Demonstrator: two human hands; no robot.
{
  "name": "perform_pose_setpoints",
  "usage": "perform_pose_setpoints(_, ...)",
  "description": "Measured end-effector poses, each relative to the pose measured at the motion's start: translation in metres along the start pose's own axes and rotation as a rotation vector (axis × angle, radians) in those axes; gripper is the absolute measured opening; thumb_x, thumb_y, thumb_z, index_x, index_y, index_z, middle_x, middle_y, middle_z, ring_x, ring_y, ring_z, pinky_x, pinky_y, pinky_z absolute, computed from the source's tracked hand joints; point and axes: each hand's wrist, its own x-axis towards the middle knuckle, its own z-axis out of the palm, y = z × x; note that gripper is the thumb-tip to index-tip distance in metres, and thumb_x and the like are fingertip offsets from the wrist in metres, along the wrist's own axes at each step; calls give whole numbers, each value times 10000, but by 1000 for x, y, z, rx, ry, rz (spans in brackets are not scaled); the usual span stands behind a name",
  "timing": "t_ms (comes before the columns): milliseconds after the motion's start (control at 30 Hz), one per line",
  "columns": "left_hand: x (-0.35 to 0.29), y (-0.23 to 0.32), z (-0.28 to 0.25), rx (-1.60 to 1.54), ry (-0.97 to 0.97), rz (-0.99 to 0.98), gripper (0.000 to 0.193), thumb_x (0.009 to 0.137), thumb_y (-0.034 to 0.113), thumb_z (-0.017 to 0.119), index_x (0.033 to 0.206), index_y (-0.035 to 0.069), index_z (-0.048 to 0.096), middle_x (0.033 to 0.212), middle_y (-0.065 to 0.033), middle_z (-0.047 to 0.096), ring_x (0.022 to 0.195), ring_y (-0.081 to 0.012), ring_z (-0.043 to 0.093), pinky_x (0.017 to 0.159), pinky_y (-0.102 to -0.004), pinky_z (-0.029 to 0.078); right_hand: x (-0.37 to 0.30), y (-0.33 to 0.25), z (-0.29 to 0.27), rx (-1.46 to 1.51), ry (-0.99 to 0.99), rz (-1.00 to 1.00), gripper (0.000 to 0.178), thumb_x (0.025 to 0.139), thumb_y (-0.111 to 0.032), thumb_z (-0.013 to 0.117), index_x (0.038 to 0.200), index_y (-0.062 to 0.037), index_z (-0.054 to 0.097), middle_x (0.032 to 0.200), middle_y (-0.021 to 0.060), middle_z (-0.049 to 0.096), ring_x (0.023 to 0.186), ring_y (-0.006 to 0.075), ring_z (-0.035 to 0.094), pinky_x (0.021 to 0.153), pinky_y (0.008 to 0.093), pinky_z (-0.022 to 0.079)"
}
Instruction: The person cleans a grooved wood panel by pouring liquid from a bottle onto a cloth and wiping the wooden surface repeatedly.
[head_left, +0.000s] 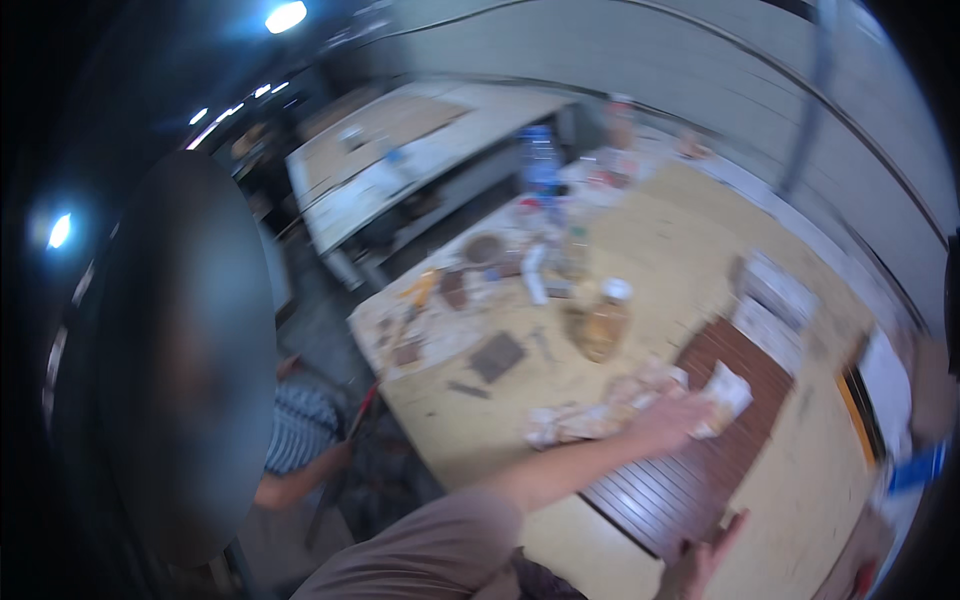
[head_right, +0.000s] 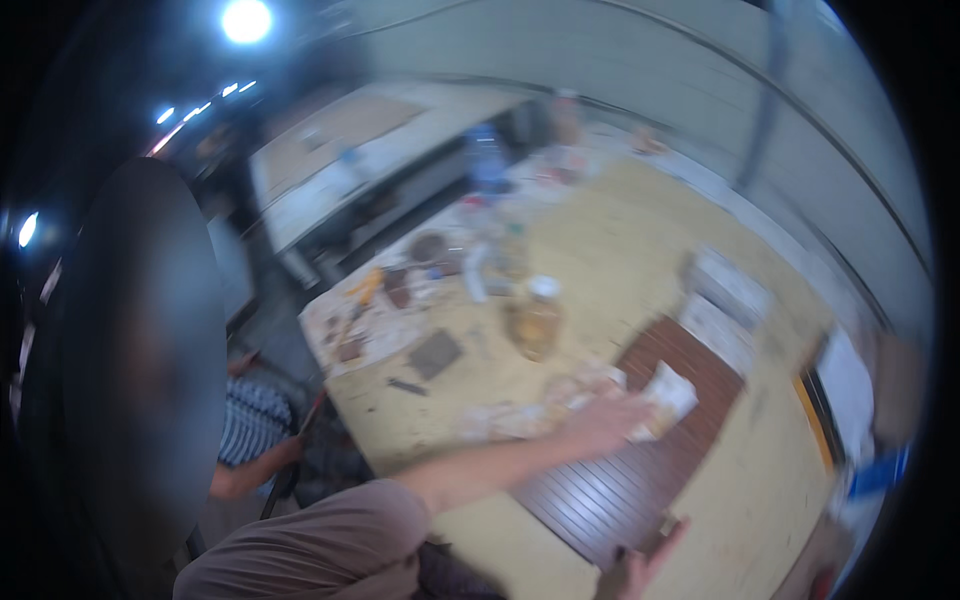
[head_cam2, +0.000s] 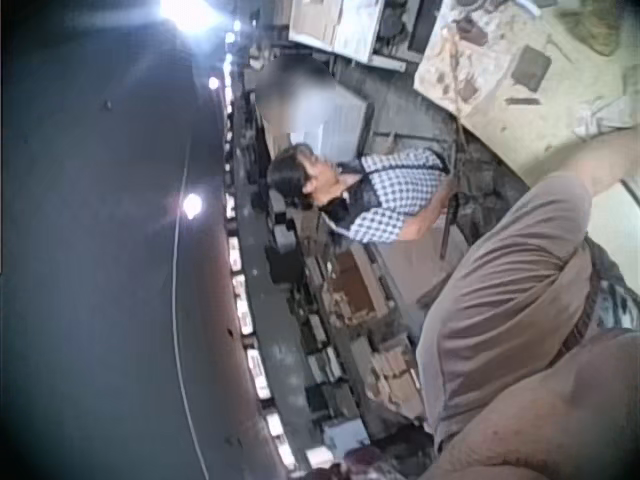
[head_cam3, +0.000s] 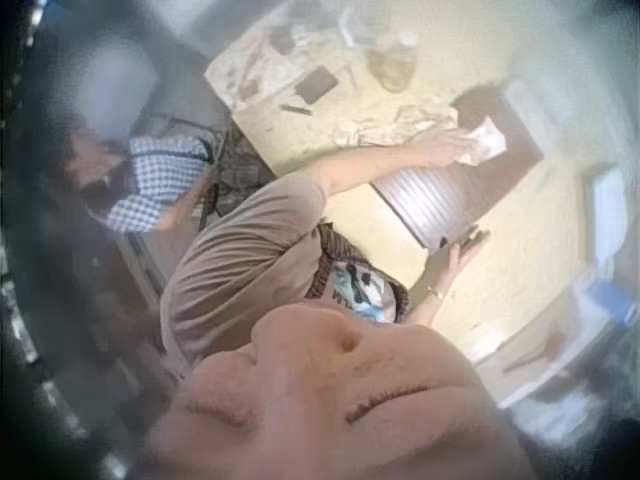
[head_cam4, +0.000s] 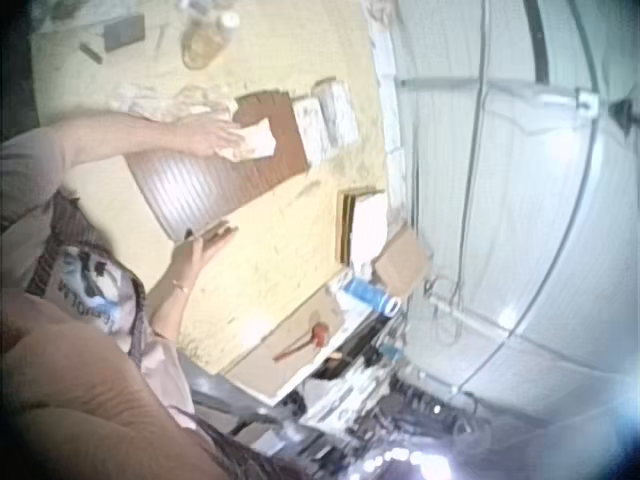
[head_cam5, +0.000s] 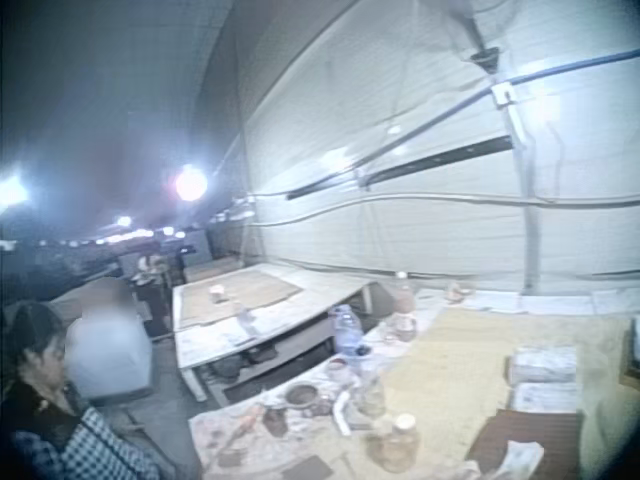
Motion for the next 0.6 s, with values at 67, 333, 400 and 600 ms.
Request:
perform_pose_setpoints(67,-14,-12,15,141,58,24,495,817,134,600,1308,83,562,1444,-69,500,1360,-225,420,1114,-497,261,44,-15,-18,-584,185,53,630,1021,-371,406,1476,52,307,1546,249,288,1445,425,224,1190,420,217)
perform_pose_setpoints(333,1,-14,20,6,25,-46,470,850,197,584,1319,154,581,1466,34,476,1418,-178,334,1164,-474,170,282,7,-103,-378,46,39,740,1020,-444,373,1553,-18,87,1625,129,101,1491,229,142,1213,364,95)
perform_pose_setpoints(400,2,-19,20,7,25,-49,464,853,196,582,1314,147,581,1470,28,469,1425,-183,323,1170,-480,161,306,20,-94,-388,-14,21,747,1027,-468,345,1548,1,87,1634,113,64,1499,221,108,1219,350,61)
perform_pose_setpoints(600,2,-21,15,22,26,-40,431,859,198,581,1285,137,594,1447,22,478,1428,-197,313,1187,-499,133,316,18,-66,-682,44,38,812,999,-507,395,1551,-1,79,1628,125,104,1493,229,141,1215,365,90)
